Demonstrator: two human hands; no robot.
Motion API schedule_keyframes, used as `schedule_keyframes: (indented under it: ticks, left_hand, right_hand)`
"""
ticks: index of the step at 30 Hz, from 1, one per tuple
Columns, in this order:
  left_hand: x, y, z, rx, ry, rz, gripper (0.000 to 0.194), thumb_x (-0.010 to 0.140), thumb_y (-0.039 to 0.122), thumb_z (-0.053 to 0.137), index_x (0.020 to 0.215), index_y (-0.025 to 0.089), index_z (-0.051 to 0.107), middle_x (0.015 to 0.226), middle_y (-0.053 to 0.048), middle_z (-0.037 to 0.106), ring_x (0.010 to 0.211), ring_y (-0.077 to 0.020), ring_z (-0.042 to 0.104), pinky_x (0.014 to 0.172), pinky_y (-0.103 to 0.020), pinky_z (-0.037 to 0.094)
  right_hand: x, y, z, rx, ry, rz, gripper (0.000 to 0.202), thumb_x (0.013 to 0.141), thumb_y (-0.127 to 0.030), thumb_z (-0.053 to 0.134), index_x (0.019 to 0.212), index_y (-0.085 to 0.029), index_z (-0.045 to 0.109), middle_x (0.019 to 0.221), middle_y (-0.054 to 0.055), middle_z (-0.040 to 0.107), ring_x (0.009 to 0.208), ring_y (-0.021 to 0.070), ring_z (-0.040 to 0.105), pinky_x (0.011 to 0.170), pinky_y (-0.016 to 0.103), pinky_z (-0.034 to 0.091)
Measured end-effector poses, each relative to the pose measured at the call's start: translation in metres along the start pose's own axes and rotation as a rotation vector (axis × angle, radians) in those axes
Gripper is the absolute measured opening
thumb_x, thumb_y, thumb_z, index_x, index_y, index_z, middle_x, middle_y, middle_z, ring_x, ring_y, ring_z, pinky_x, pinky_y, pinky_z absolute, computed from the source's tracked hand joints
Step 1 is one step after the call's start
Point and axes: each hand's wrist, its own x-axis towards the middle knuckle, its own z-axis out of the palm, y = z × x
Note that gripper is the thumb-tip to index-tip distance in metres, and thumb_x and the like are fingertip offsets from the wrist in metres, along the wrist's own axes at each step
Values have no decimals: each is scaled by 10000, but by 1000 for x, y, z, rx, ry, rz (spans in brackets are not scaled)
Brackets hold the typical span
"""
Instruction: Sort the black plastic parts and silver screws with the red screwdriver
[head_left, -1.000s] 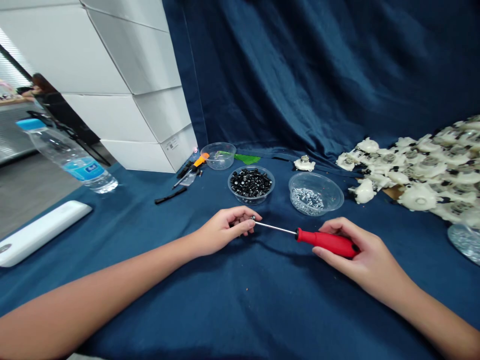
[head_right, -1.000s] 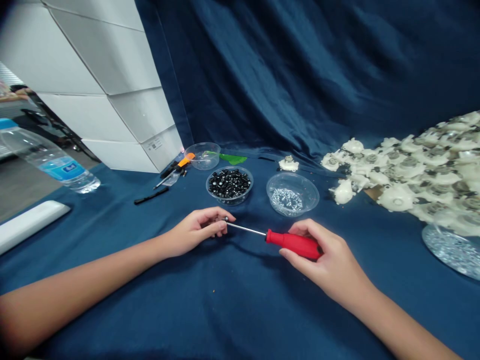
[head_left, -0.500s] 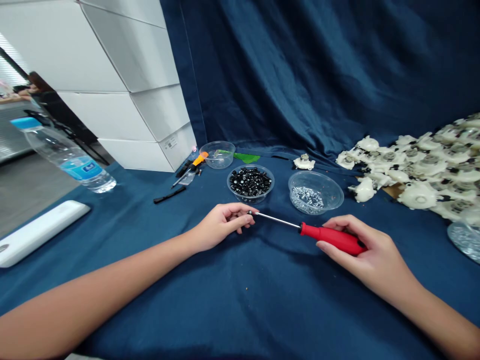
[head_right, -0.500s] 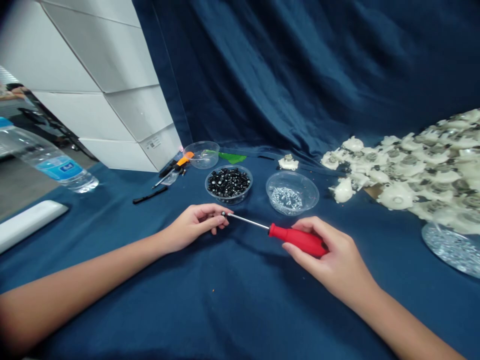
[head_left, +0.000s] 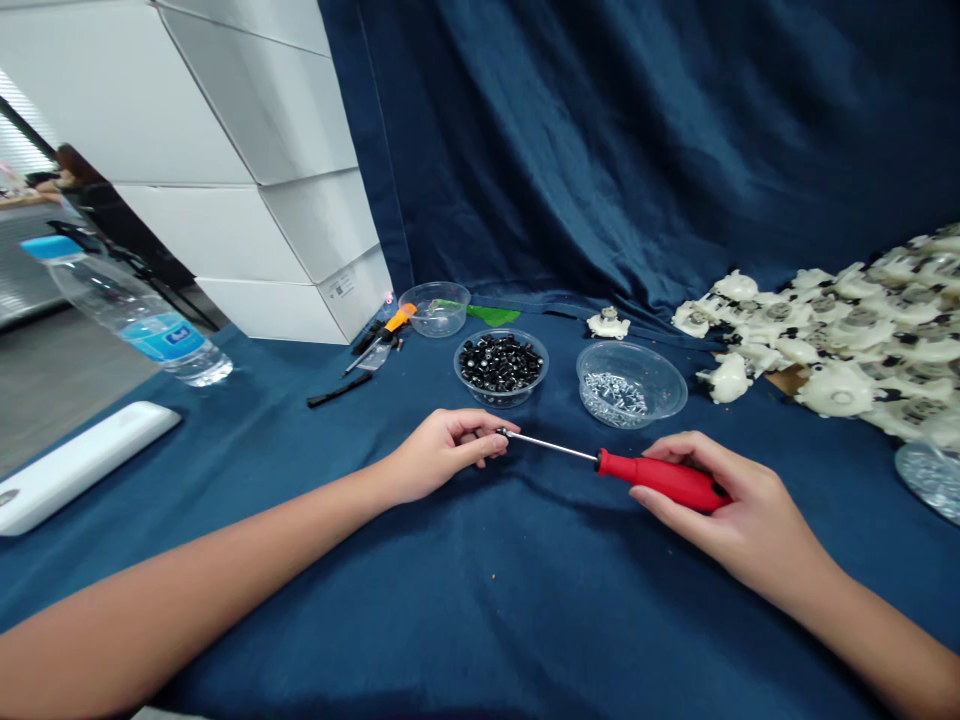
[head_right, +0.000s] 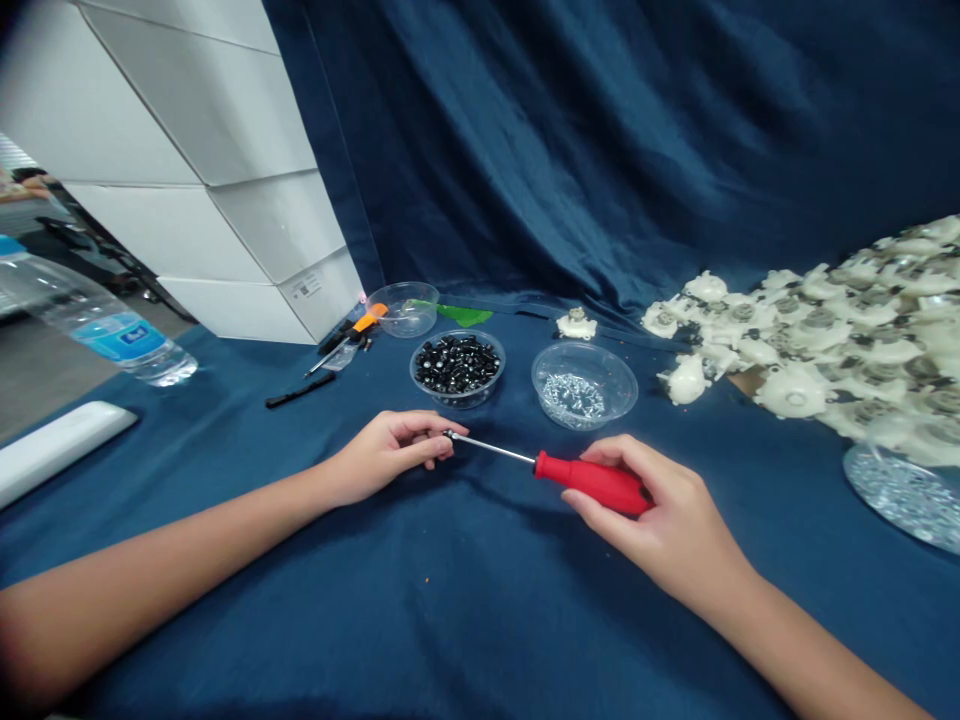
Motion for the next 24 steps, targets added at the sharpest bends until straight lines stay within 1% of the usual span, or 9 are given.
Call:
schedule_keyframes:
  ticks: [8,14,18,21,23,24]
  left_hand:
    - [0,3,-2,54,-24,-21,398,966,443,770,1256,173,808,899,-34,736,771,-127,665,691,-218,546]
    - [0,5,-4,129,-68,35,391,980,444,756,1272,191,812,904,-31,689,748,-127,638,669,-231,505]
    - [-1,7,-3,188,-80,70,358,993,428,744,1262,205,818,912,-29,686,713,-112,584,642,-232,455]
    - [-2,10,-2,280,-144,130,302,995,403,745,1223,226,836,954,-37,712,763,-122,578,684,-239,447]
    - [-3,11,-2,295,-160,126,299,1002,412,735,1206,219,838,959,-39,715,776,-128,579,693,-243,444]
    - [-2,10,-2,276,-148,105,313,1004,425,731,1203,207,834,944,-36,709,764,-127,575,683,-242,440]
  right_hand:
    - [0,-1,-1,4,-14,12,233,921,-460,788,1048,-282,706,978,10,750,791,210,669,720,332,504]
    - [3,0,-3,109,-100,149,284,926,-539,761,1023,-277,708,872,-6,693,738,198,609,676,325,458]
    - [6,-4,-3,207,-122,238,332,927,-588,738,978,-260,719,835,-7,695,726,196,618,669,312,464]
    - [6,-6,-2,245,-131,257,353,934,-601,724,961,-249,734,815,-2,707,721,196,631,662,305,471]
    - [6,-6,-2,243,-142,245,355,937,-598,726,952,-243,741,821,5,715,709,194,630,653,305,472]
    - [6,-6,-2,242,-144,238,353,940,-594,727,947,-241,741,825,8,715,706,192,628,652,306,473]
